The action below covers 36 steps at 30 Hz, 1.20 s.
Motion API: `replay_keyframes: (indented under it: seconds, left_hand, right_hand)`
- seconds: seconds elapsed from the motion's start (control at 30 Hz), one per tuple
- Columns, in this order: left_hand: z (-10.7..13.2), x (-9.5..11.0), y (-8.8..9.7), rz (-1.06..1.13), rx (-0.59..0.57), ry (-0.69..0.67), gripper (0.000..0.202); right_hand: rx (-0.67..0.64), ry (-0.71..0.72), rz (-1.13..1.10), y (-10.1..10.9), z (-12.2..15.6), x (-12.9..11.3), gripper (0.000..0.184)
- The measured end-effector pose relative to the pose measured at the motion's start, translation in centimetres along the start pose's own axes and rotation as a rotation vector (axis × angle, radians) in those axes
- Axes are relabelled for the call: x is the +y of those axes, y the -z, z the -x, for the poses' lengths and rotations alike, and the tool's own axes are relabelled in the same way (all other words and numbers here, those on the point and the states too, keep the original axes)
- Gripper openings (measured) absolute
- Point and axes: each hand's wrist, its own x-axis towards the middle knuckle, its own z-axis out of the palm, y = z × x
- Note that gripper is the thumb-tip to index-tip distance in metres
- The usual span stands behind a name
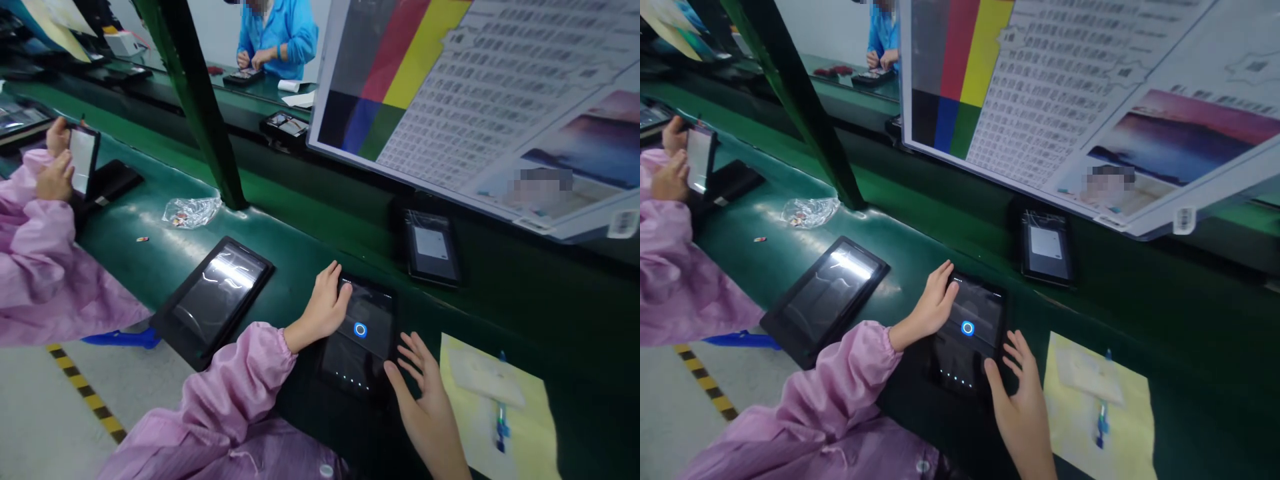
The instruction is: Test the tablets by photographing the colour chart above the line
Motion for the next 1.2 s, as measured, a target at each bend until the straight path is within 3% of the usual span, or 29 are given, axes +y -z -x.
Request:
replay_keyframes:
  seconds: [0.23,0.4,0.6,0.73,0.83,0.97,1.2]
  left_hand:
    - [4.7,1.0,0.5,0.068,-0.04,0.1,0.066]
    - [5.2,0.4,1.0,0.232,0.007,0.166,0.054]
    - [4.5,0.2,1.8,0.516,0.059,0.211,0.049]
    - [4.8,1.0,2.2,0.673,0.029,0.197,0.051]
    - [5.1,1.5,2.3,0.734,0.017,0.172,0.051]
    - [5.3,1.9,2.5,0.751,0.021,0.12,0.049]
    - [6.2,1.7,3.3,0.628,-0.009,0.021,0.057]
  right_hand:
    - [-0.031,-0.086,0.008,-0.8,0.6,-1.9,0.104]
    - [-0.007,-0.143,-0.077,-1.5,1.1,-1.6,0.096]
    - [0.076,-0.112,-0.581,-2.5,1.8,-1.1,0.061]
    - [0.122,-0.171,-0.861,-3.0,1.2,-1.1,0.064]
    - [0.051,-0.185,-0.992,-2.9,0.7,-0.9,0.061]
    - [-0.112,-0.163,-1.004,-3.3,0.8,-0.5,0.059]
    - [0.081,-0.13,-0.915,-4.9,0.6,-1.1,0.054]
